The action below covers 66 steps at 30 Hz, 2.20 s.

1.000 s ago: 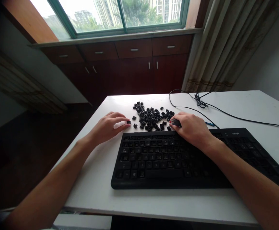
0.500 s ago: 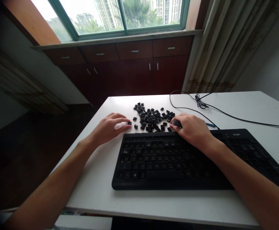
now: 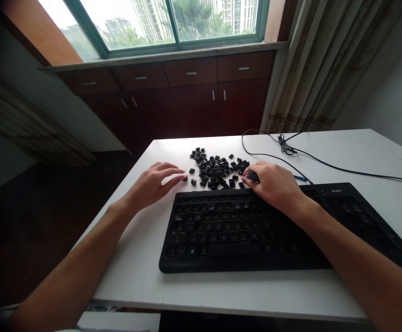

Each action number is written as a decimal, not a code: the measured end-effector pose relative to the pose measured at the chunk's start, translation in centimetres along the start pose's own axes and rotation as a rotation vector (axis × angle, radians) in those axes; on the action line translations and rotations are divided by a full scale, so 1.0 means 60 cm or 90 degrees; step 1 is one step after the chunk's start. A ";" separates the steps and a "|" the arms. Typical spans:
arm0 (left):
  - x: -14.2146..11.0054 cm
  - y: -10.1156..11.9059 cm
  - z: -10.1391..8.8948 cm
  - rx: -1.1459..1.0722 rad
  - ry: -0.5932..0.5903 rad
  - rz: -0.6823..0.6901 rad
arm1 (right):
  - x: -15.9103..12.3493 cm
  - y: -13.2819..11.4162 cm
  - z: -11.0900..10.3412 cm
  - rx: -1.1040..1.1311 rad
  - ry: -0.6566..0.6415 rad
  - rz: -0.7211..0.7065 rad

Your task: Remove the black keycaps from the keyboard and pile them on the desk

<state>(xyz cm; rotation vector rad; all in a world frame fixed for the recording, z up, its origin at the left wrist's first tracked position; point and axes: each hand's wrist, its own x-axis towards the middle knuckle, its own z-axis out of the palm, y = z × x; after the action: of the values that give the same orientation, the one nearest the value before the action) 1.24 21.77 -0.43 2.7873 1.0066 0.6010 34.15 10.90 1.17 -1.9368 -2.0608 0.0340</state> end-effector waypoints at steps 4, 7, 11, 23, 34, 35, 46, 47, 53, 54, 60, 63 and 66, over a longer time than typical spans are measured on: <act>0.004 0.022 -0.010 -0.042 0.035 -0.043 | -0.002 -0.003 -0.005 -0.008 0.010 -0.004; -0.005 0.065 -0.025 -0.060 0.062 -0.056 | -0.006 -0.008 -0.015 -0.003 0.016 -0.024; -0.049 0.150 -0.041 -0.091 0.060 -0.033 | -0.020 -0.008 -0.028 -0.017 0.023 -0.091; -0.129 0.308 0.027 0.118 0.060 -0.131 | -0.077 0.015 -0.023 0.149 0.104 -0.152; -0.109 0.308 0.037 0.098 0.128 -0.129 | -0.089 0.002 -0.015 0.145 0.077 -0.182; -0.110 0.309 0.038 0.096 0.135 -0.130 | -0.090 0.001 -0.015 0.146 0.071 -0.180; -0.116 0.309 0.044 0.079 0.146 -0.152 | -0.093 -0.002 -0.007 0.163 0.036 -0.175; -0.117 0.309 0.044 0.078 0.146 -0.154 | -0.094 -0.003 -0.007 0.163 0.035 -0.176; -0.118 0.311 0.043 0.077 0.150 -0.162 | -0.098 -0.006 -0.010 0.166 0.020 -0.203; -0.118 0.311 0.042 0.076 0.152 -0.160 | -0.099 -0.006 -0.010 0.167 0.021 -0.204; -0.117 0.311 0.042 0.078 0.150 -0.168 | -0.099 -0.008 -0.010 0.174 0.012 -0.215; -0.118 0.311 0.043 0.074 0.144 -0.168 | -0.099 -0.010 -0.010 0.173 0.017 -0.215; -0.119 0.312 0.043 0.075 0.140 -0.168 | -0.100 -0.011 -0.008 0.173 0.016 -0.214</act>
<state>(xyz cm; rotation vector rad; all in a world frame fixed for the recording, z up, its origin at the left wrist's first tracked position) 8.32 2.85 -0.61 2.6590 1.4685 0.8466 33.87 4.91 0.55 -1.4111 -2.2057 0.2011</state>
